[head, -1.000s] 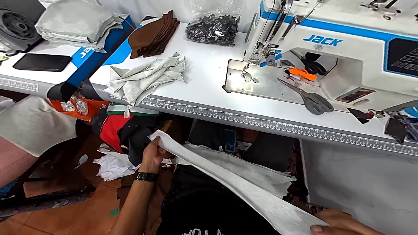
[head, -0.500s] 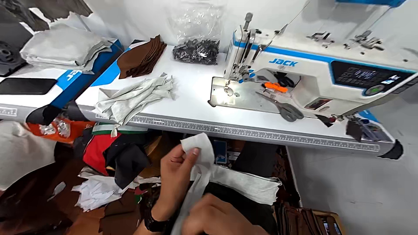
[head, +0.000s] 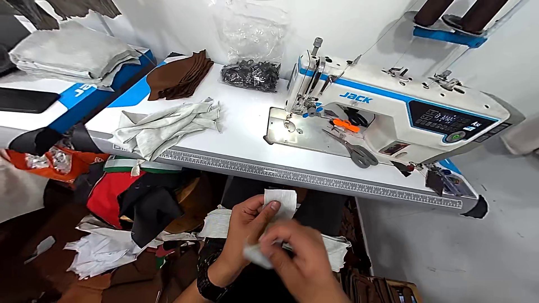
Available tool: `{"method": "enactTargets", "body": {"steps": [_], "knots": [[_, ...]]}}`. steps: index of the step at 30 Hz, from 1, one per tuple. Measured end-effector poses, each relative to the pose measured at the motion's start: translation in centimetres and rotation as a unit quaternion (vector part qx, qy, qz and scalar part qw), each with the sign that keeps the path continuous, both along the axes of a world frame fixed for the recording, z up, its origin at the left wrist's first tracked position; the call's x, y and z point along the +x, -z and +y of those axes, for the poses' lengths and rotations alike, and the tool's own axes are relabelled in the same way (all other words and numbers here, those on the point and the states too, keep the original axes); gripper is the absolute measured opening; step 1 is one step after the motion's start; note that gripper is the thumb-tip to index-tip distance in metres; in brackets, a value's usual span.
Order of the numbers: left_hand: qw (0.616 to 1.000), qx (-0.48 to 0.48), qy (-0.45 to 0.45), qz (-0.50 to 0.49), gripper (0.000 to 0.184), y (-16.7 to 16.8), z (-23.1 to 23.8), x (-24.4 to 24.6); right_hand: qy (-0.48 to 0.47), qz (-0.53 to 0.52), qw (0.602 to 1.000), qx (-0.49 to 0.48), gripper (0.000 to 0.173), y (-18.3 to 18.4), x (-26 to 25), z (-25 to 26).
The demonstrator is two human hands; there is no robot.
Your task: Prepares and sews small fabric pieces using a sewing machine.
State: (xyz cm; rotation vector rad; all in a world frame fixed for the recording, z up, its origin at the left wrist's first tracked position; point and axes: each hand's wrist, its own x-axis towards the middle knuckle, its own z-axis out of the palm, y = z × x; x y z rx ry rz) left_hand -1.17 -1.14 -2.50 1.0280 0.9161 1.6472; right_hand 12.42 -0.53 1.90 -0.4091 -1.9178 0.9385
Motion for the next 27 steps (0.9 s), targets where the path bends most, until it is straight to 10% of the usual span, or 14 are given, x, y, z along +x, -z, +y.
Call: {"method": "enactTargets", "body": {"steps": [10, 27], "knots": [[0.993, 0.039, 0.026, -0.108, 0.021, -0.9, -1.7, 1.2, 0.225, 0.086, 0.971, 0.004, 0.015, 1.3, -0.3, 1.5], [0.994, 0.077, 0.062, -0.046, 0.029, -0.5, -1.9, 0.7, 0.249, 0.083, 0.965, -0.003, 0.015, 1.3, 0.1, 2.6]]}}
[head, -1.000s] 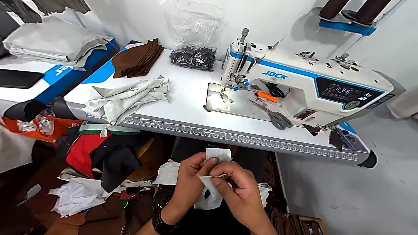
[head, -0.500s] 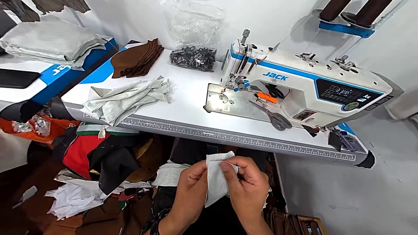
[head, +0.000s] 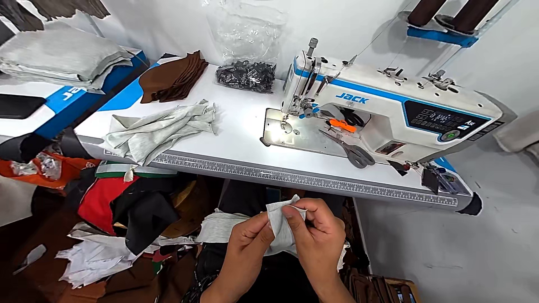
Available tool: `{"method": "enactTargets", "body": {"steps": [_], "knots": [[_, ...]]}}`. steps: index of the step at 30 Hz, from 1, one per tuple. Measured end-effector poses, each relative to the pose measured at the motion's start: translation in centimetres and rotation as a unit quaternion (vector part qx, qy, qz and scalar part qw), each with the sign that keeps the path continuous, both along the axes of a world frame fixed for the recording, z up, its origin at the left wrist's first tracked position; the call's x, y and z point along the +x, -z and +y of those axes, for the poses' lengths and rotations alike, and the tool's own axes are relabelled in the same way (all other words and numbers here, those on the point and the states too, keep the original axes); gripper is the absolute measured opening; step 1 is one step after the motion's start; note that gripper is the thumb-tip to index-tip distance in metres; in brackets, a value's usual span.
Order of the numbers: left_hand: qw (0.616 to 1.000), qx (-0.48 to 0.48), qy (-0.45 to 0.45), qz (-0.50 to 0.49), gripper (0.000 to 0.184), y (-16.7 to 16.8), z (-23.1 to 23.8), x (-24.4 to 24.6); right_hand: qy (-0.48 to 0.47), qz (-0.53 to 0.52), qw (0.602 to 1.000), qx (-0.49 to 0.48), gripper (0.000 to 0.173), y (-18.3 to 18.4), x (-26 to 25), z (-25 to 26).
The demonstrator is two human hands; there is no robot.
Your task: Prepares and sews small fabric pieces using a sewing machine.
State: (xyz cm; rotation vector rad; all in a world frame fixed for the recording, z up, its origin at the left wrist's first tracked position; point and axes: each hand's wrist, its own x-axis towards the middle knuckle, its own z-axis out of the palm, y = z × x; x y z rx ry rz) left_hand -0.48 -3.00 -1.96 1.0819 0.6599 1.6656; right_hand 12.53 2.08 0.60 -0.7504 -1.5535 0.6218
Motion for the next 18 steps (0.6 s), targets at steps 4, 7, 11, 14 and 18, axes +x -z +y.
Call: {"method": "enactTargets", "body": {"steps": [4, 7, 11, 14, 18], "knots": [[1.000, 0.005, 0.018, -0.010, 0.034, 0.1, -0.1, -0.2, 0.004, -0.003, 1.000, -0.006, 0.016, 0.2, 0.0, 0.2], [0.999, 0.038, 0.029, -0.021, 0.034, 0.1, 0.0, -0.2, 0.017, -0.005, 1.000, -0.005, 0.017, 0.1, -0.1, 0.1], [0.998, -0.005, -0.063, 0.003, 0.024, -0.5, 0.0, 0.1, 0.052, -0.018, 0.998, -0.012, 0.025, 0.2, -0.3, -0.1], [0.997, -0.033, -0.076, -0.004, 0.025, -1.0, 0.4, -0.4, 0.009, -0.022, 0.997, -0.073, 0.036, 0.3, 0.9, 0.5], [0.996, -0.039, -0.076, 0.013, 0.025, -1.4, 0.7, -1.4, -0.228, 0.000, 0.946, -0.229, 0.056, 0.9, 3.0, 1.8]]}}
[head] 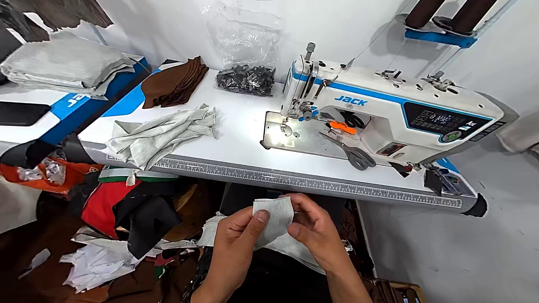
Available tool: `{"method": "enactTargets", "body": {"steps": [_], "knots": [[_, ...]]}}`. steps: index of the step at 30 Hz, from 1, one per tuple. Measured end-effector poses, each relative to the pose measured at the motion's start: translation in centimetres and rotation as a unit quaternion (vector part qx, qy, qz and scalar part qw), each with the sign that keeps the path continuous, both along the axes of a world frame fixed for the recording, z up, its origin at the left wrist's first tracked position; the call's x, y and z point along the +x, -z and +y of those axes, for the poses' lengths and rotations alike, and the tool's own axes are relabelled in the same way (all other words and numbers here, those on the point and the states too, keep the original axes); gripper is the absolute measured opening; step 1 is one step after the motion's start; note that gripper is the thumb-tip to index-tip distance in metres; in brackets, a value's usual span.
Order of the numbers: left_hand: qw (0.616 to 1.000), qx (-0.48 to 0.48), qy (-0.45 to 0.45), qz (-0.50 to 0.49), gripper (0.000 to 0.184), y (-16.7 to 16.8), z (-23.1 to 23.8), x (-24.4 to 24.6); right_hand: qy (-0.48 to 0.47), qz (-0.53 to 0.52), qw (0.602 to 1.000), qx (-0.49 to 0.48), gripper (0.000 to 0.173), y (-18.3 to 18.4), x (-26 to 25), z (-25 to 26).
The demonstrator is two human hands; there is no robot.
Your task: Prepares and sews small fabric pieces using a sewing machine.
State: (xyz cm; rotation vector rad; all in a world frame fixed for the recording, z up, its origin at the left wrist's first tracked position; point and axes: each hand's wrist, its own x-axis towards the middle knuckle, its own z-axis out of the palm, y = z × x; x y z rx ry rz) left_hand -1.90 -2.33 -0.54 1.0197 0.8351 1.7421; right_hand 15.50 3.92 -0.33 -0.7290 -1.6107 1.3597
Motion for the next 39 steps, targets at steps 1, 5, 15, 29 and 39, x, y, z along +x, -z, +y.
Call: {"method": "enactTargets", "body": {"steps": [1, 5, 15, 29, 39], "knots": [[1.000, 0.001, -0.001, 0.013, 0.024, 0.0, 0.1, -0.1, -0.043, 0.030, 0.998, -0.022, 0.053, 0.1, -0.1, 0.1], [0.997, 0.026, -0.027, 0.072, 0.021, -0.1, 0.2, -0.1, 0.014, 0.092, 0.995, 0.029, 0.021, -0.1, -1.6, -0.3], [0.991, 0.025, -0.096, 0.094, 0.011, 0.2, 0.9, -0.1, 0.148, 0.047, 0.979, 0.134, 0.009, -0.1, -1.6, -0.2], [0.983, 0.008, -0.154, 0.103, 0.009, 0.4, 1.5, 0.7, 0.203, 0.032, 0.969, 0.139, 0.012, 0.3, -2.0, -0.5], [0.980, 0.025, -0.170, 0.105, 0.007, 0.0, 1.8, 0.3, 0.162, 0.020, 0.982, 0.093, 0.016, -0.1, -1.8, -0.1]]}}
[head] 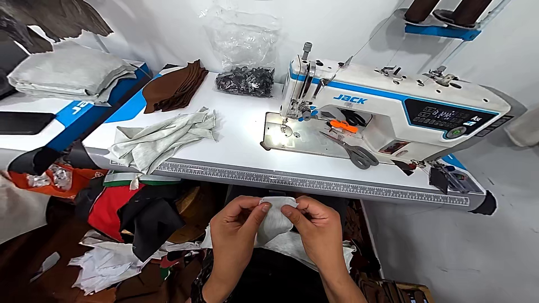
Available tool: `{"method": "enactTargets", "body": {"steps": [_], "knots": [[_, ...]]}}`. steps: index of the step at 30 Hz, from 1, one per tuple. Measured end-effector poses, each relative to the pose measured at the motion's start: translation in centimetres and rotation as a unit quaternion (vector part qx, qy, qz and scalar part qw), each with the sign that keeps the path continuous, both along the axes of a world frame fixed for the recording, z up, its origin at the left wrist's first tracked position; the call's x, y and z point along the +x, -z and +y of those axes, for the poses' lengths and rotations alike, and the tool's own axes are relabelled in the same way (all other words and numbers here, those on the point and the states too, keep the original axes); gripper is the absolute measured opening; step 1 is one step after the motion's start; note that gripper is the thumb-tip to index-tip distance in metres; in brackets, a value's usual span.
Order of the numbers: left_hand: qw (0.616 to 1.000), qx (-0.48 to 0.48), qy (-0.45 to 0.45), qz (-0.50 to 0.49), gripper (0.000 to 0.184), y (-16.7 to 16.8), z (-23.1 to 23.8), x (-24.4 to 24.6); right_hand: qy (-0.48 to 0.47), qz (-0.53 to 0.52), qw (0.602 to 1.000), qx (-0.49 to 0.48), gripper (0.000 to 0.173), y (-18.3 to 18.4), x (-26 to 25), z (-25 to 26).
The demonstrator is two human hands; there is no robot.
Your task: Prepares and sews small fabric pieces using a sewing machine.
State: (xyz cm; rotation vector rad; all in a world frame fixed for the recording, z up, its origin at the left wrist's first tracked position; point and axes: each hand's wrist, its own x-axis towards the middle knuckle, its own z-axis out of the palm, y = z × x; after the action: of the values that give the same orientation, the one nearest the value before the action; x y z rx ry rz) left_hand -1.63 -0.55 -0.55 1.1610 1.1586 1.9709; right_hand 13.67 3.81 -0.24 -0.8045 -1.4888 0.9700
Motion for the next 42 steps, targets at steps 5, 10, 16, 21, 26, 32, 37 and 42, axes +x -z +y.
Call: {"method": "enactTargets", "body": {"steps": [5, 10, 16, 21, 26, 32, 37, 42], "knots": [[1.000, 0.000, 0.015, -0.015, 0.008, 0.0, 0.0, 0.0, -0.008, 0.015, 1.000, 0.006, 0.013, -0.1, 0.1, 0.1], [0.999, -0.014, 0.028, -0.022, 0.009, 0.0, 0.0, 0.1, -0.020, 0.057, 0.998, -0.007, 0.009, -0.1, -0.1, 0.1], [0.999, -0.009, 0.036, -0.034, 0.008, 0.2, 0.0, 0.3, 0.038, 0.026, 0.998, 0.034, 0.009, 0.3, -1.0, 0.1], [0.999, -0.013, 0.037, -0.026, 0.009, 0.5, -0.2, 0.4, 0.060, -0.003, 0.997, 0.042, 0.011, 0.6, -1.2, 0.1], [0.999, 0.014, 0.028, 0.023, 0.008, 1.1, -0.5, 0.9, 0.139, -0.075, 0.980, 0.122, 0.009, 0.9, -1.5, 0.0], [0.999, 0.026, -0.004, 0.037, 0.008, 1.3, -0.4, 1.3, 0.142, -0.106, 0.972, 0.153, 0.009, 0.7, -1.6, -0.8], [0.997, 0.041, -0.018, 0.057, 0.006, 1.2, -0.3, 1.2, 0.122, -0.090, 0.979, 0.139, 0.008, 0.2, -1.2, -1.2], [0.991, 0.056, -0.044, 0.114, 0.006, 1.3, -0.2, 1.2, 0.122, -0.076, 0.981, 0.128, 0.006, 0.1, -1.2, -1.4]]}}
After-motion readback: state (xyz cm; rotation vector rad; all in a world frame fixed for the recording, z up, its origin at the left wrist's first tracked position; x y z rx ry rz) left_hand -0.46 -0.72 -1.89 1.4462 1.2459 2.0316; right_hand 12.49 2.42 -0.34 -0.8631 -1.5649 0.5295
